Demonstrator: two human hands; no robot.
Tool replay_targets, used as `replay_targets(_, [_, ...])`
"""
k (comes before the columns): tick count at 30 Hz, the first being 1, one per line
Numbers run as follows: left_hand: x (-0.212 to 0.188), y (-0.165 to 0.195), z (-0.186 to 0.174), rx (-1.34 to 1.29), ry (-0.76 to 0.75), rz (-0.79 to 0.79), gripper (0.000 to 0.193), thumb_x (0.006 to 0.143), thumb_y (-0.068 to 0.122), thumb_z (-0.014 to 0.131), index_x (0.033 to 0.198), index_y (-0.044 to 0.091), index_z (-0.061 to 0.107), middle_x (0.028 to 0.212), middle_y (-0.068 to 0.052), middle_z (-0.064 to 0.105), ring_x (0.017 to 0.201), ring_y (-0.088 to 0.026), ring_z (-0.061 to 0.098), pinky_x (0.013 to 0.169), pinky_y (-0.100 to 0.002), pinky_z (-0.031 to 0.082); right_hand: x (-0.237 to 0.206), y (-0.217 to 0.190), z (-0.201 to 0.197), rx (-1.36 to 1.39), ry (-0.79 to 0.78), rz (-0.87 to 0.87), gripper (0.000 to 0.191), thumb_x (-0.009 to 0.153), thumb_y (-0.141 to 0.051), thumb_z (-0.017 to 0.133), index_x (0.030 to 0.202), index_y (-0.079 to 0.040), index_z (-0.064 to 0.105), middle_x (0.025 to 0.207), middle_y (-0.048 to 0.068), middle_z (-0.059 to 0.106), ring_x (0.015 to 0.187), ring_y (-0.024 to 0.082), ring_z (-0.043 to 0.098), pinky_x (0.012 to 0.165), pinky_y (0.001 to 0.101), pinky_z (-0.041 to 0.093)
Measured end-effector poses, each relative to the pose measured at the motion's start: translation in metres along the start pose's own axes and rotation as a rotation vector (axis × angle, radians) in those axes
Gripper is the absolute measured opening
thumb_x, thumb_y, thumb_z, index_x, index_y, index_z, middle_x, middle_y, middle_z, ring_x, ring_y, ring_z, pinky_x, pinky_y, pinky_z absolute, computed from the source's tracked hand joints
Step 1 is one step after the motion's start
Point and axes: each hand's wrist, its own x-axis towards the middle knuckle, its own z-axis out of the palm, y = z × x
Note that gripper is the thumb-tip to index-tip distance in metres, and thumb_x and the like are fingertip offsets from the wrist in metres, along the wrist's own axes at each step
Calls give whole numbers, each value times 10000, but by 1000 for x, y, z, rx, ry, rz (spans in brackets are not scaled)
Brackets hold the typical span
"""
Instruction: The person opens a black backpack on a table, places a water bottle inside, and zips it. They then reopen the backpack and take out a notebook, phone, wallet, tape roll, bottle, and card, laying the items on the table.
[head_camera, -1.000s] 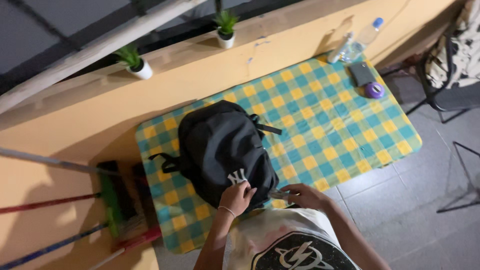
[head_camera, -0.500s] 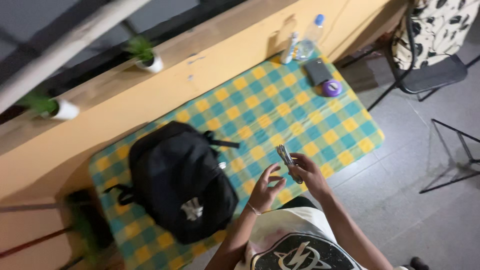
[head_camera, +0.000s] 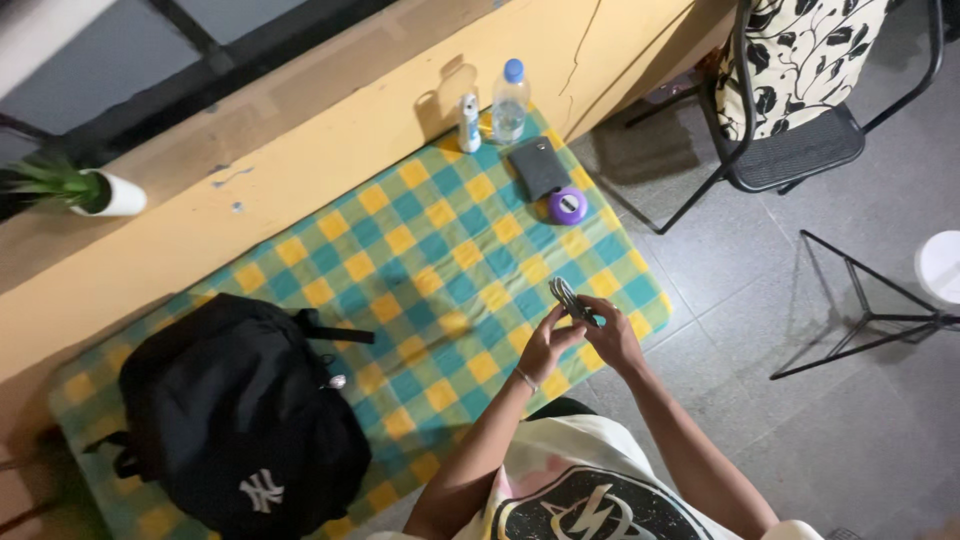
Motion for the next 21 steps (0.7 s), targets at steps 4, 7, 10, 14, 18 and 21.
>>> replay_targets(4, [47, 2, 23, -45, -19, -27, 602, 932, 269, 734, 1459, 68, 522, 1244, -64, 681, 1102, -119, 631, 953, -272, 492, 33, 19, -23, -1, -6, 120, 480, 853, -155, 719, 1321, -63, 668, 1197, 155, 745, 1107, 266, 727, 922, 366, 550])
replay_targets(7, [81, 7, 37, 16, 48, -117, 543, 913, 307, 731, 1391, 100, 580, 1175, 17, 670, 975, -67, 589, 803, -236, 471, 55, 20, -36, -27, 19, 130, 456, 872, -163, 697, 1321, -80, 671, 1212, 169, 737, 1111, 281, 718, 916, 376, 545])
replay_targets(10, [113, 11, 43, 84, 77, -164, 519, 895, 333, 720, 1352, 121, 596, 1138, 69, 656, 934, -45, 579, 762, -221, 476, 77, 18, -45, -59, 2, 173, 463, 877, -177, 683, 1333, -96, 669, 1197, 173, 742, 1108, 282, 721, 916, 379, 544])
replay_targets(14, [145, 16, 49, 28, 39, -136, 507, 937, 312, 719, 1366, 60, 621, 1106, 4, 662, 906, -69, 555, 731, -217, 433, 106, 15, -53, -36, -16, 235, 472, 874, -167, 650, 1341, -103, 672, 1188, 169, 753, 1106, 275, 726, 926, 380, 544])
replay_targets(18, [162, 19, 54, -79, 24, -123, 512, 935, 265, 722, 1360, 13, 587, 1154, -25, 676, 1029, -64, 621, 865, -202, 497, 121, 16, -58, -36, -14, 159, 500, 835, -155, 695, 1327, -75, 661, 1185, 184, 743, 1120, 273, 714, 941, 375, 536])
replay_targets(21, [167, 22, 55, -16, 38, -86, 536, 924, 276, 710, 1366, 2, 579, 1139, -38, 682, 1037, -79, 624, 884, -226, 502, 130, 16, -60, -69, 8, 119, 478, 857, -147, 686, 1329, -72, 669, 1189, 188, 741, 1116, 270, 713, 930, 378, 541])
